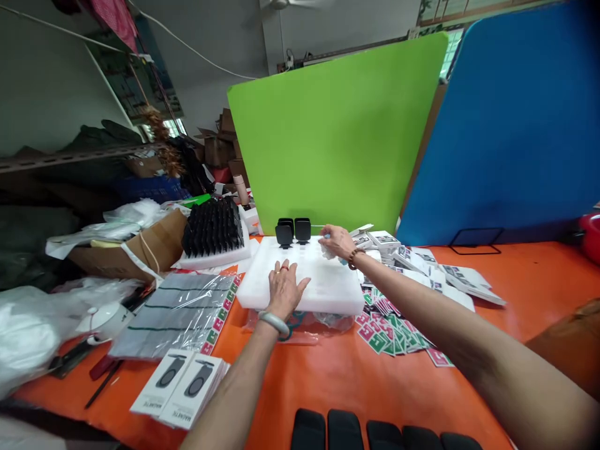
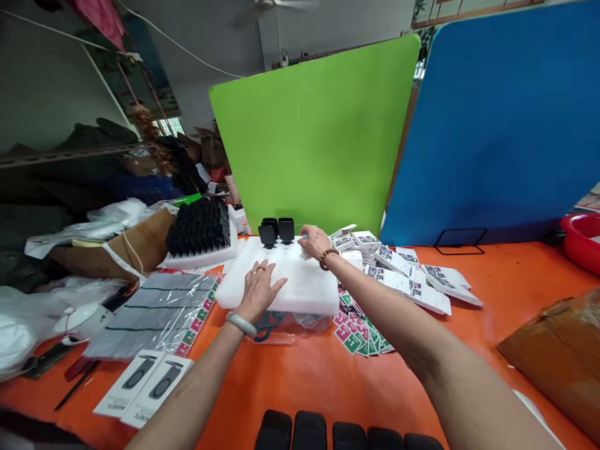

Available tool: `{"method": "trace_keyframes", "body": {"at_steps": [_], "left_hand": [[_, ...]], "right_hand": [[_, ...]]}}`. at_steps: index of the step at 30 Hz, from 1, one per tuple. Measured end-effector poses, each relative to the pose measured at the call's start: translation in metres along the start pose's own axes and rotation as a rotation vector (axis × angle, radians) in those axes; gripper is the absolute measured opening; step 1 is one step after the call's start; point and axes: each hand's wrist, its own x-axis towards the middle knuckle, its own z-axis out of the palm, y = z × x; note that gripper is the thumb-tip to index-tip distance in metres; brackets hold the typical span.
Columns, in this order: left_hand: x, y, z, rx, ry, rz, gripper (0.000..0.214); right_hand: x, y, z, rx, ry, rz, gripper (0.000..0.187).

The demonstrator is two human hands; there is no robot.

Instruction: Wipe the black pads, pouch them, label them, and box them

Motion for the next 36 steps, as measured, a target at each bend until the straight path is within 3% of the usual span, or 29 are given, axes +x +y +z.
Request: {"method": "trace_keyframes", "body": {"at_steps": [3,6,13,17,20,24,27,29,31,33,35,36], "left_hand": [[0.024,-0.004,0.017,-0.006,-0.066,0.014,0.066],[0.031,-0.009,0.03,-0.009,-0.116,0.004,0.07],[0.028,-0.008,0.041,-0.055,-0.08,-0.01,0.067],[0.026,-0.006,0.043,-0.114,-0.053,-0.029,0.062],[0.028,-0.005,0.042,-0.184,-0.05,-0.062,0.06],[0.032,-0.003,0.032,-0.555,-0.003,-0.12,0.052],[0.015,0.008,0.02,-0.788,0.04,-0.116,0.038],[-0.011,0.023,0.012,-0.896,0.03,-0.112,0.042],[-0.046,0.042,0.006,-1.159,-0.068,-0.164,0.055],[-0.082,0.061,0.001,-1.738,-0.31,-0.349,0.052],[-0.111,0.075,-0.002,-2.093,-0.46,-0.532,0.044],[-0.122,0.08,-0.003,-2.163,-0.485,-0.613,0.04]], "right_hand": [[0.043,-0.006,0.016,-0.033,0.028,-0.004,0.032],[0.075,-0.007,0.03,-0.048,0.015,-0.033,0.035],[0.093,0.0,0.055,0.063,-0.031,-0.053,0.026],[0.092,-0.005,0.042,0.226,0.031,0.002,0.022],[0.088,-0.012,0.007,0.355,0.069,0.027,0.023],[0.057,-0.009,-0.051,0.61,-0.044,0.083,0.012],[0.009,0.005,-0.074,0.82,-0.203,0.186,0.014],[-0.028,0.017,-0.073,0.864,-0.282,0.244,0.015],[-0.065,0.027,-0.065,0.892,-0.355,0.307,0.015],[-0.097,0.034,-0.053,0.903,-0.42,0.365,0.014],[-0.126,0.036,-0.042,0.855,-0.448,0.397,0.014],[-0.14,0.035,-0.038,0.799,-0.415,0.38,0.016]]}}
